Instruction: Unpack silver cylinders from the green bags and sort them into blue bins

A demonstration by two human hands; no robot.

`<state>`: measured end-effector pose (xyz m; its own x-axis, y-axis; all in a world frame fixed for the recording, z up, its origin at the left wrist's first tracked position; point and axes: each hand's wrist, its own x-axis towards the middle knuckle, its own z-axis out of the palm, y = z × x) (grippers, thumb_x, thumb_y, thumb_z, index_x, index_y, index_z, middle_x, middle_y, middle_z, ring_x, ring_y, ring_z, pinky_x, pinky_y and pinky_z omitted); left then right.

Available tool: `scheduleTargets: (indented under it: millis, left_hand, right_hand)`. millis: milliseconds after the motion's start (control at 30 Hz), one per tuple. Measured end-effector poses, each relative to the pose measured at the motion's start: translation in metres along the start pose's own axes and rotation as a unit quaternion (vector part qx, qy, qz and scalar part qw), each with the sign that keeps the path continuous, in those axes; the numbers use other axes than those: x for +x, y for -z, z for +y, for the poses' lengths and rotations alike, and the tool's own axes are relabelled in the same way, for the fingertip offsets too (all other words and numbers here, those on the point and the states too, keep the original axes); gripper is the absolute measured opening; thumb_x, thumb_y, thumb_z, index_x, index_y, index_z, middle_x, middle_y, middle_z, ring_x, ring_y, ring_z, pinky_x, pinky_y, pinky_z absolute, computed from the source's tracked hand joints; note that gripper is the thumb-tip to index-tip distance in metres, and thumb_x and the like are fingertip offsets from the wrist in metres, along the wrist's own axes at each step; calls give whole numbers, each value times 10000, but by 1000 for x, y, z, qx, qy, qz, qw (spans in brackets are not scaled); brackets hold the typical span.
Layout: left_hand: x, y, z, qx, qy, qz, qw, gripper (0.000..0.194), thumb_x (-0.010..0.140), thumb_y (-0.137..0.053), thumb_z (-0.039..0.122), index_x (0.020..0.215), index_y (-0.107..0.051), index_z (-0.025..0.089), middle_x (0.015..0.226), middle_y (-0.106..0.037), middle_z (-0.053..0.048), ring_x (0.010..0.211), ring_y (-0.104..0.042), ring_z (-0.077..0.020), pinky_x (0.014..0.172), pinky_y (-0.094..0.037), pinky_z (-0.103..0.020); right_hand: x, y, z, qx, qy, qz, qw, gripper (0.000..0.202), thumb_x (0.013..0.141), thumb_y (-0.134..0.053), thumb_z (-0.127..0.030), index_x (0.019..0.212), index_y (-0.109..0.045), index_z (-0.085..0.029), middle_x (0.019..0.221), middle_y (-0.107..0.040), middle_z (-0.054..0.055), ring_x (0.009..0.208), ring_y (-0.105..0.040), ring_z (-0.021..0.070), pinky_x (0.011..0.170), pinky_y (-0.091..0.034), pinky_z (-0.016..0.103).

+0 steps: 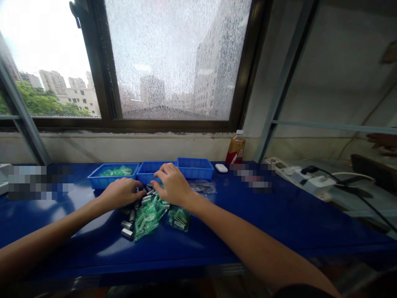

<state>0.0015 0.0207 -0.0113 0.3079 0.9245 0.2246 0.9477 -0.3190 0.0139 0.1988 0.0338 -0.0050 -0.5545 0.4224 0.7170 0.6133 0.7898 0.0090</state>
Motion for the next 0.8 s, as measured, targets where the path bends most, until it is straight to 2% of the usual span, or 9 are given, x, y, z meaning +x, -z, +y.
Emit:
scheduleTargets:
  millis: [267,433,800]
  left_hand:
    - [0,4,4,42,10,30,999,383,816,-380,438,841,-689,213,742,-680,-87,700,-632,-248,590,-425,-308]
    - [-2,5,4,13,8,15,1000,374,789,-414,473,857,-690,230,727,-681,-72,713,-633,-239,580,-418,-287]
    - [4,2,2,61,4,4,998,410,744,-444,513,821,-696,198,782,-683,-113,756,-635,-278,623,-437,-325]
  right_hand:
    - [-1,-3,0,-5,2,-19,1000,163,807,-550,-281,883,-608,-149,878,-550,85,892,-476,206,809,-415,368]
    - [-2,-5,0,-3,-3,-27,1000,167,805,-556,-290,884,-608,-153,872,-545,80,895,-473,207,791,-420,360]
    - [-2,-4,-1,9,4,-46,999,166,807,-554,-283,888,-610,-149,860,-533,79,890,-471,204,787,-422,357]
